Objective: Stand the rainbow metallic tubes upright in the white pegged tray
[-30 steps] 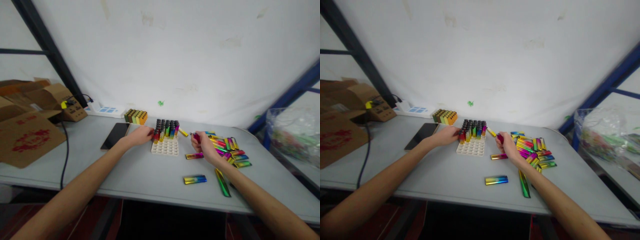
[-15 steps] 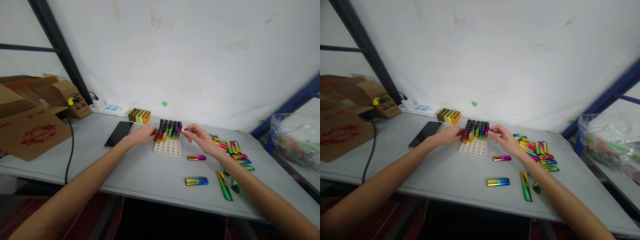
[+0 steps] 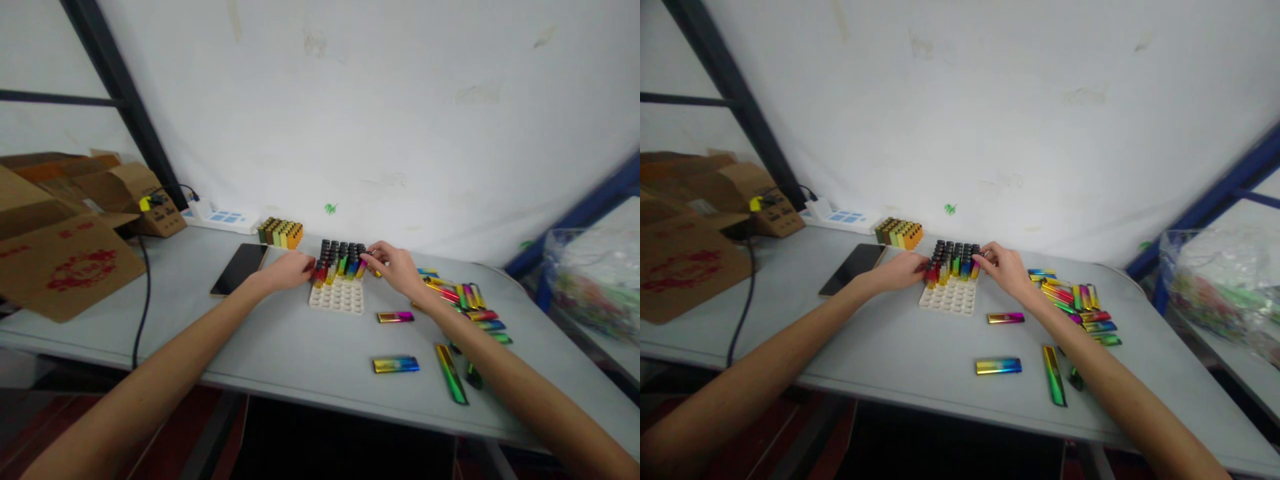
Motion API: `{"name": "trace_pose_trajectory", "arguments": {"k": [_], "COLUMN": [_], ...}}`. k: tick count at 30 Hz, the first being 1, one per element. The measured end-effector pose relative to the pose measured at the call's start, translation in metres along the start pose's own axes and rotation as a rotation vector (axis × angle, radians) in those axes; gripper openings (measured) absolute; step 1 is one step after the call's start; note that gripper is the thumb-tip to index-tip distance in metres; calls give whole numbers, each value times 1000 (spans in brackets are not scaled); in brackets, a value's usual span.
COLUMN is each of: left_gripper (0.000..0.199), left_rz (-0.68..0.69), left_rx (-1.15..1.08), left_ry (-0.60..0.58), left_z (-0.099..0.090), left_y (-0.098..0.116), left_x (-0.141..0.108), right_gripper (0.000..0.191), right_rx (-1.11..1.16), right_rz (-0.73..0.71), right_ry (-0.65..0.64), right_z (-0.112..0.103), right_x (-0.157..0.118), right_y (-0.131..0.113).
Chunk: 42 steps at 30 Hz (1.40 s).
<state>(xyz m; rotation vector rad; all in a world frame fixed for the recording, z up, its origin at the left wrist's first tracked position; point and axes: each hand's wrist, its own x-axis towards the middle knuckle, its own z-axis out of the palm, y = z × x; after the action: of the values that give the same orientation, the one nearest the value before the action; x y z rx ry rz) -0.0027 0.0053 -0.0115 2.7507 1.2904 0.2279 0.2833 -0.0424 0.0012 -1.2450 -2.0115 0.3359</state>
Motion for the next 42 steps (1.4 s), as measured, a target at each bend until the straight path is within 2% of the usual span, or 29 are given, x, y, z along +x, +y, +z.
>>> {"name": "trace_pose_trajectory", "arguments": {"k": [5,8,13,15,20,24,28,31,34,38,42], "left_gripper": [17,17,19,19,18,16,17,18,19,18,18], "left_rz": [0,-8,-1,5,17,8,-8,-1,11,18,23], "left_rx": [-21,-16,-14,-2,-1,-12,-10,-9,0,11,6], "left_ry": [-3,-3,1,6,14,6,-2,-10,-7,4,4], "left_z": [1,1,3,4,4,1,0,1,4,6,5], "left_y": [-2,-2,-2,-3,-4,-1,0,-1,-3,-7,-8], "left_x": [0,0,1,2,1,-1,0,1,2,2,1], "right_gripper": [36,35,25,22,18,29,37,43,40,35,36], "right_rx": [5,31,-101,-132,-188,-186,-232,-263,-255,-208,-150], "right_rz": [27,48,7,18,90,83,14,56,113,76,81], "right_ry": [-8,-83,-240,-275,-253,-302,-469,-603,-665,-710,-654], "right_z": [-2,-11,-28,-28,-17,-26,-55,-71,-74,-71,-70], "right_x": [0,1,8,11,13,-3,-37,-64,-81,-80,-65], "right_y": [-2,-10,-26,-27,-19,-11,-7,-3,2,6,2]}}
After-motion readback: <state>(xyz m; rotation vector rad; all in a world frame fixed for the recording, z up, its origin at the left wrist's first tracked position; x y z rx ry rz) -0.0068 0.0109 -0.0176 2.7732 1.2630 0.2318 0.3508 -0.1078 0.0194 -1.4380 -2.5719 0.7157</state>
